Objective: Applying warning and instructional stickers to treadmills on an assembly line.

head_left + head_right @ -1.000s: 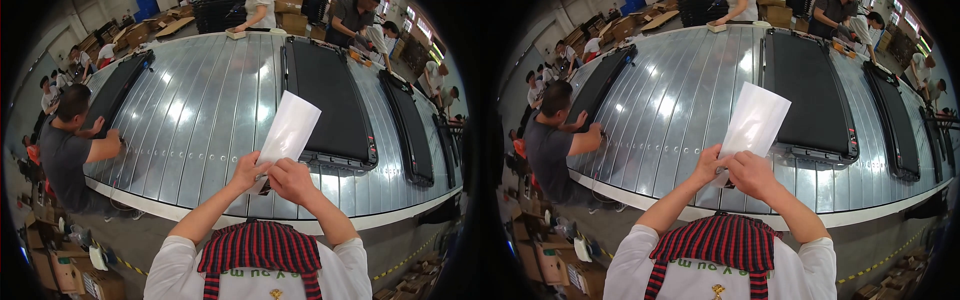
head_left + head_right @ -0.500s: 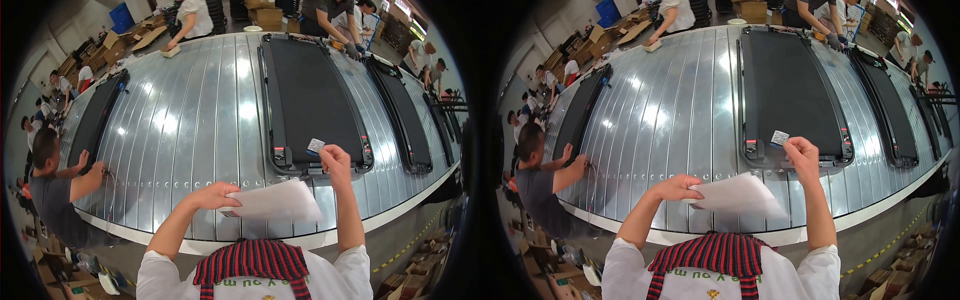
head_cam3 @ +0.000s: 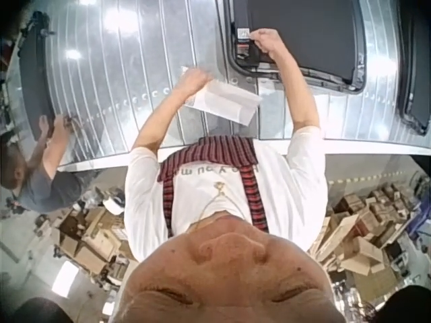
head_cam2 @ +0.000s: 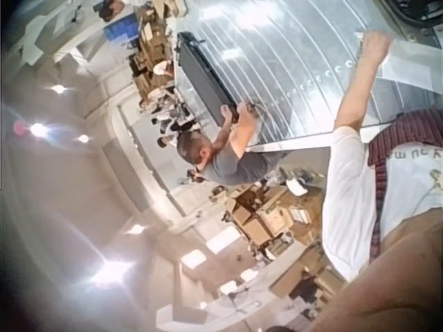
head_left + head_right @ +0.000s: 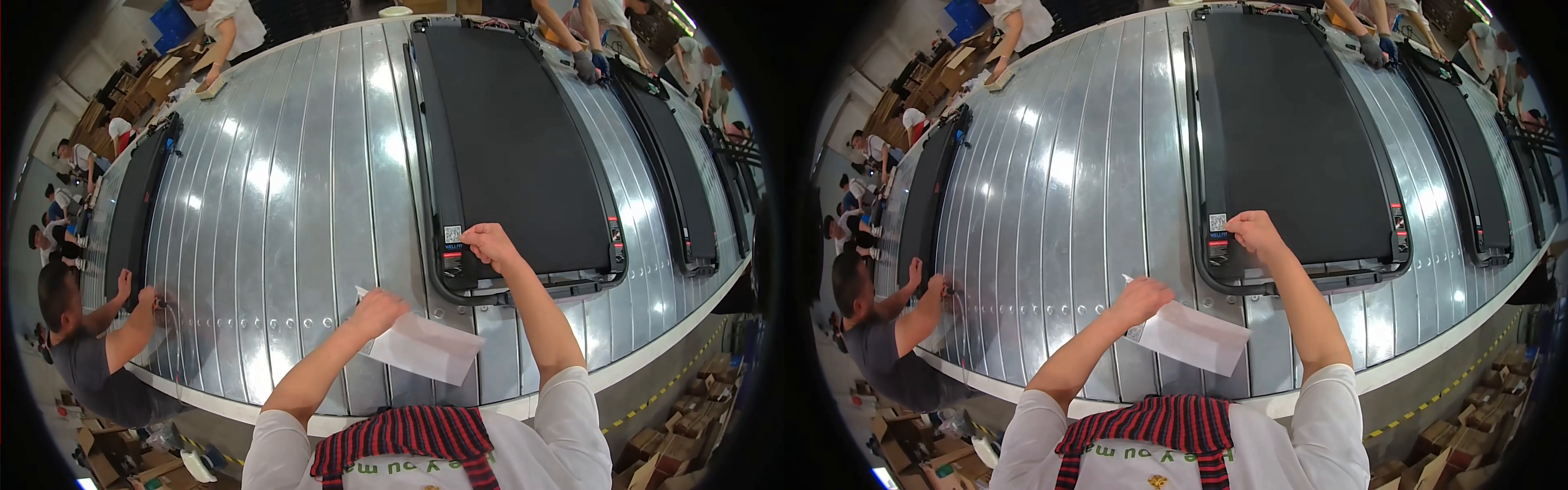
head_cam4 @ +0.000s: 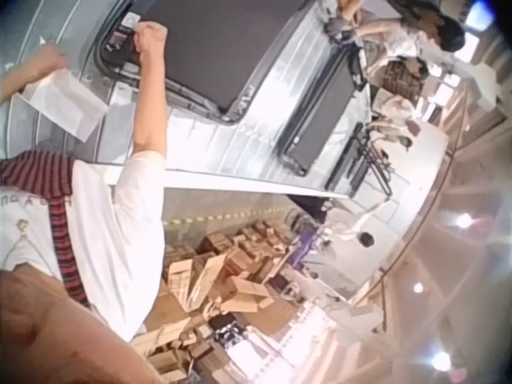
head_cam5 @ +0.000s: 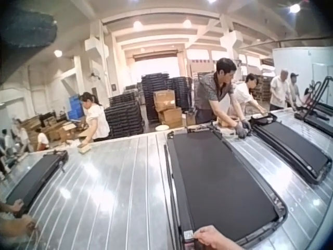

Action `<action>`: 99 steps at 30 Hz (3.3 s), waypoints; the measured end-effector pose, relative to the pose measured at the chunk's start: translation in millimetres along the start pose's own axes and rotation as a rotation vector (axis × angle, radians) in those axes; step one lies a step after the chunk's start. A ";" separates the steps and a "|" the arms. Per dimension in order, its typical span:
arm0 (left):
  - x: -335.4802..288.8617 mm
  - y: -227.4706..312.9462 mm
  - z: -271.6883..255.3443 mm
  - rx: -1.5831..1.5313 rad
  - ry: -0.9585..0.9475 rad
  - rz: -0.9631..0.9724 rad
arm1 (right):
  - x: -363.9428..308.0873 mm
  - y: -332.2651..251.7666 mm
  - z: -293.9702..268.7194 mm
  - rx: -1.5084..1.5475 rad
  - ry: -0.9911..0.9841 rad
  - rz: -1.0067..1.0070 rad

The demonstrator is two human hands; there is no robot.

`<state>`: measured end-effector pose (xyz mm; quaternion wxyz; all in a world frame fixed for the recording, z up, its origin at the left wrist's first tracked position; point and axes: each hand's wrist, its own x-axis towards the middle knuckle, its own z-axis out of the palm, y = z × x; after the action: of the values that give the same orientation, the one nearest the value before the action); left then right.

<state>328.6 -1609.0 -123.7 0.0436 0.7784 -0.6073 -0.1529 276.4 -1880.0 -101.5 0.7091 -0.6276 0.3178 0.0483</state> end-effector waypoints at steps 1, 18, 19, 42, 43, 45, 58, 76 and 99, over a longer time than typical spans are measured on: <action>3.6 1.7 -5.7 -0.010 0.078 0.031 | 4.7 -0.6 1.2 0.004 -0.011 0.036; 30.8 1.9 -16.8 -0.130 0.311 0.203 | 8.0 0.3 9.5 -0.050 0.061 0.133; 30.9 2.2 -18.8 -0.125 0.279 0.198 | 8.6 1.3 9.8 -0.047 0.066 0.119; 52.9 0.9 -30.3 -0.074 0.215 0.162 | 7.2 5.0 13.1 -0.077 0.130 0.063; 54.0 1.0 -31.5 -0.081 0.246 0.169 | 7.5 5.5 13.4 -0.080 0.135 0.059; 57.9 0.9 -31.8 -0.088 0.275 0.177 | 7.3 6.0 13.9 -0.082 0.141 0.055; 86.4 -3.2 -39.8 -0.076 0.091 0.164 | 5.0 4.4 20.5 -0.130 0.220 0.025; 78.0 0.1 -43.1 -0.053 0.028 0.161 | 14.4 16.0 33.8 -0.665 0.460 -0.134; -321.2 100.4 24.0 -0.554 0.153 -0.497 | 8.5 54.8 66.6 -1.391 0.492 -0.651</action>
<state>158.8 -1324.1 -61.5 0.2592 0.8699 -0.3306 -0.2586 283.5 -1810.1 -152.2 0.0442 -0.9790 0.1631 -0.1136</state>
